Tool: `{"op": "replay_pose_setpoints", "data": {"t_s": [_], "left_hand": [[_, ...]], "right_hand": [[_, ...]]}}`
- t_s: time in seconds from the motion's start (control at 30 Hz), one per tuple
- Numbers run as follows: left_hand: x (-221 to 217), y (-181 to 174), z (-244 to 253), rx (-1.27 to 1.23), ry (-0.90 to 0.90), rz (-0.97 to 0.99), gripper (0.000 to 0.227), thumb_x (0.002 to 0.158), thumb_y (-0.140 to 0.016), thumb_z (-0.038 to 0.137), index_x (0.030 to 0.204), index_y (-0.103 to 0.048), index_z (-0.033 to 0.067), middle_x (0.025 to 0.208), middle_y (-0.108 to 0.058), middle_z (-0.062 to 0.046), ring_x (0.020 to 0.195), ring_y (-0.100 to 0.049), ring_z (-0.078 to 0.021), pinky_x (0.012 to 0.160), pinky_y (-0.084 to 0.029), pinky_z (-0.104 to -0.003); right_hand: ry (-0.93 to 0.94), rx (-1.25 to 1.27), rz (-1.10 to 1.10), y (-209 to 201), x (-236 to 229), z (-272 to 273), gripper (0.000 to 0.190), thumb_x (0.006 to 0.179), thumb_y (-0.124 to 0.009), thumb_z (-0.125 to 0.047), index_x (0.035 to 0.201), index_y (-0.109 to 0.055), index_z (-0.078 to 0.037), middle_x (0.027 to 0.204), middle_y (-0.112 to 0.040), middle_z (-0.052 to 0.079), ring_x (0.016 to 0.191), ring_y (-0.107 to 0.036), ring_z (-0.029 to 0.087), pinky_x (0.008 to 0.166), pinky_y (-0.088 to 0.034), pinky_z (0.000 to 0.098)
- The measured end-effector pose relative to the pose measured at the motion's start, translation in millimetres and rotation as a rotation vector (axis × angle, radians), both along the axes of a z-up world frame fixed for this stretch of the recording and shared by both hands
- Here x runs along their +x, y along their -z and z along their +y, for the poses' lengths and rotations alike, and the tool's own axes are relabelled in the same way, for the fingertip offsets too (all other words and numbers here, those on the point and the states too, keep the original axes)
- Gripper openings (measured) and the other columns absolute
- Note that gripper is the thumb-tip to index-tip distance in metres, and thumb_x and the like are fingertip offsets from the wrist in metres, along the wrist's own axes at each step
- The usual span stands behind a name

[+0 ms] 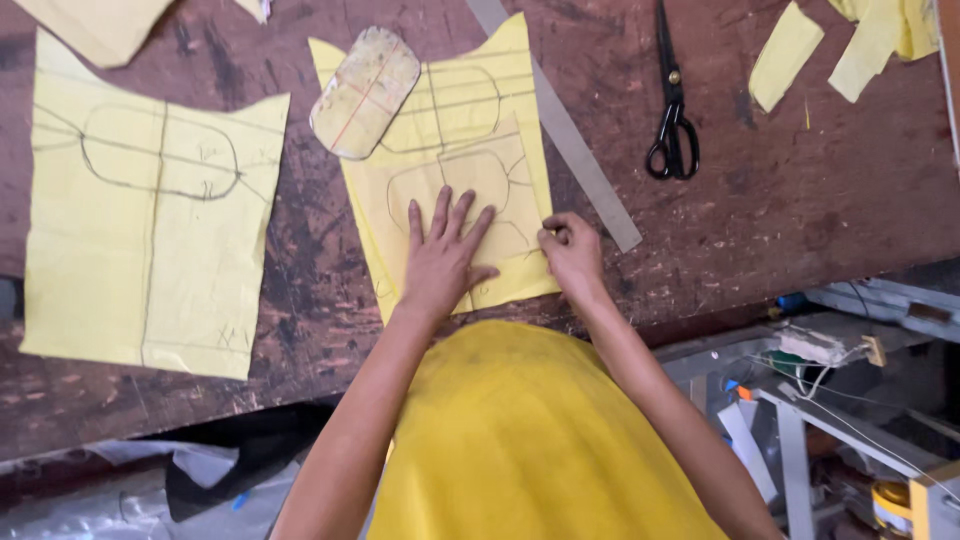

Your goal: The person arranges yellow paper pattern pieces on a wooden workbench, aligning them with a ruler and a smaller template. They move pieces around, place a ruler across them, and adjust the position of the template on top of a larger pattern piece.

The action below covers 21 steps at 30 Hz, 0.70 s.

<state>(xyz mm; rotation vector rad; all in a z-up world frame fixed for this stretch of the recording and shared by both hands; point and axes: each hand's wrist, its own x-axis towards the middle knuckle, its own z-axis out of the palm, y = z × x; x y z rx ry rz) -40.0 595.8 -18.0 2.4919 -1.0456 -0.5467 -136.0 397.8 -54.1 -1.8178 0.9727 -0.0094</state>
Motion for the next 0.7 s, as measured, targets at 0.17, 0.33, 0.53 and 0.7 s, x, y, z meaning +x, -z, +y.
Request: {"op": "replay_pose_setpoints", "data": {"t_s": [0.17,0.33,0.53,0.7], "left_hand": [[5.7,43.4,20.0,-0.059,0.011,-0.219,0.062,0.093,-0.07,0.025,0.15,-0.049,0.0196,0.16,-0.042,-0.009,0.156,-0.029,-0.0309,0.128,-0.015,-0.058],[27.7,30.4,31.8,-0.129,-0.181,-0.19,0.053,0.102,-0.063,0.017,0.153,-0.052,0.0195,0.162,-0.045,-0.011,0.157,-0.033,-0.0321,0.133,-0.018,-0.057],[-11.8,-1.7,23.9,-0.139,0.072,-0.143,0.087,0.074,-0.067,0.056,0.148,-0.049,0.0125,0.153,-0.035,-0.024,0.146,-0.018,-0.0445,0.108,-0.005,-0.076],[-37.6,35.9,32.7,0.027,0.144,-0.297,0.062,0.096,-0.059,0.055,0.149,-0.053,0.0258,0.162,-0.038,-0.007,0.156,-0.021,-0.033,0.12,-0.006,-0.072]], "right_hand": [[-0.013,-0.176,0.068,-6.9,-35.9,-5.2,0.023,0.089,-0.075,-0.011,0.109,-0.071,-0.003,0.072,-0.063,0.004,0.059,-0.058,0.013,0.054,-0.048,0.0337],[-0.205,-0.251,0.337,-24.0,-54.0,5.4,0.035,0.088,-0.075,-0.014,0.121,-0.065,-0.006,0.077,-0.069,0.01,0.069,-0.068,0.021,0.065,-0.053,0.0381],[-0.445,-0.385,0.126,-18.6,-64.7,18.9,0.03,0.094,-0.069,-0.014,0.12,-0.057,-0.004,0.091,-0.07,0.015,0.081,-0.071,0.032,0.071,-0.055,0.0459],[-0.437,-0.455,-0.132,-5.0,-64.7,20.0,0.011,0.098,-0.068,-0.011,0.107,-0.066,-0.005,0.098,-0.073,0.015,0.086,-0.072,0.03,0.074,-0.056,0.0435]]}}
